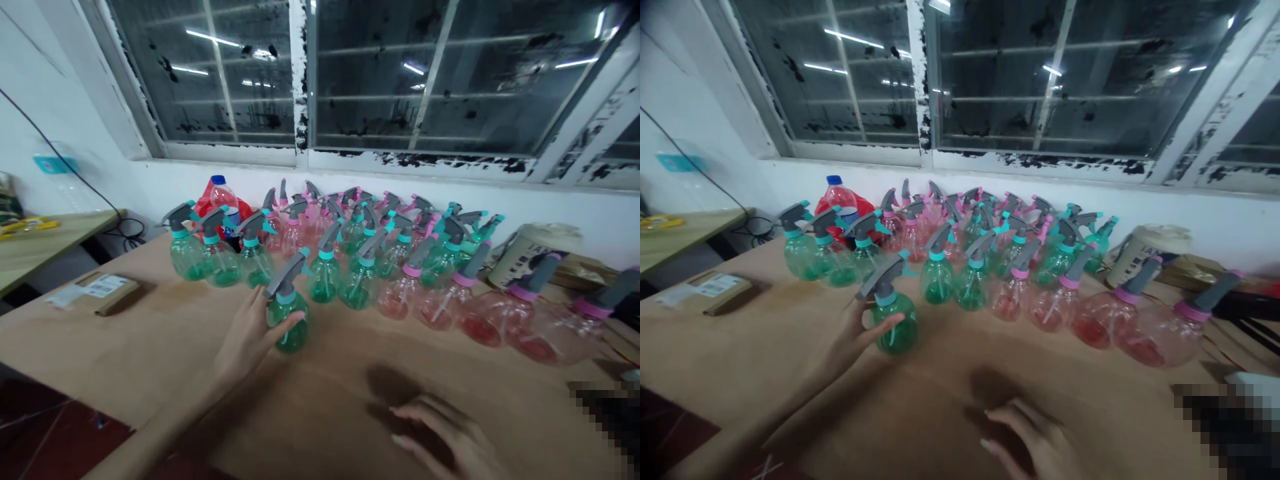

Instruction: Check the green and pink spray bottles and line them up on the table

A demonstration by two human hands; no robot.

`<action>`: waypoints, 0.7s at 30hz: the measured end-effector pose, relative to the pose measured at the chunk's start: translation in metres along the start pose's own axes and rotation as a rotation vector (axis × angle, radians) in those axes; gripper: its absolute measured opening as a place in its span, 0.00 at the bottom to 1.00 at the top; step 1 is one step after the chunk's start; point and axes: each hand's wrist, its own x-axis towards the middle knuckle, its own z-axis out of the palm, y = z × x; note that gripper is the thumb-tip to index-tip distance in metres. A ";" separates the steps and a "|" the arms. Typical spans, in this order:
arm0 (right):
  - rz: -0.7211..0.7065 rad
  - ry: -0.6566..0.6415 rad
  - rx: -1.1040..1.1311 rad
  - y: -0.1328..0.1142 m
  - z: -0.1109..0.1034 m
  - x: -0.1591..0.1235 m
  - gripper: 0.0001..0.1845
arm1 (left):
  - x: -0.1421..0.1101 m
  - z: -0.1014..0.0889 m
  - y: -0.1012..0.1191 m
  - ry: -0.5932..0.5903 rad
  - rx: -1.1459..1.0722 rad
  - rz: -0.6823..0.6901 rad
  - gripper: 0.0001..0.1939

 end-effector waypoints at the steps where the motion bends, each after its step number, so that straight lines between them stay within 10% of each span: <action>1: 0.019 0.000 -0.004 0.000 -0.004 0.003 0.12 | -0.006 0.001 0.012 -0.034 -0.008 0.013 0.20; 10: -0.005 0.089 0.235 0.005 -0.015 0.044 0.45 | -0.021 0.049 0.115 -0.212 -0.098 0.106 0.25; 21: 0.038 0.186 0.345 0.026 -0.021 0.043 0.45 | 0.004 0.071 0.144 -0.373 -0.270 0.220 0.26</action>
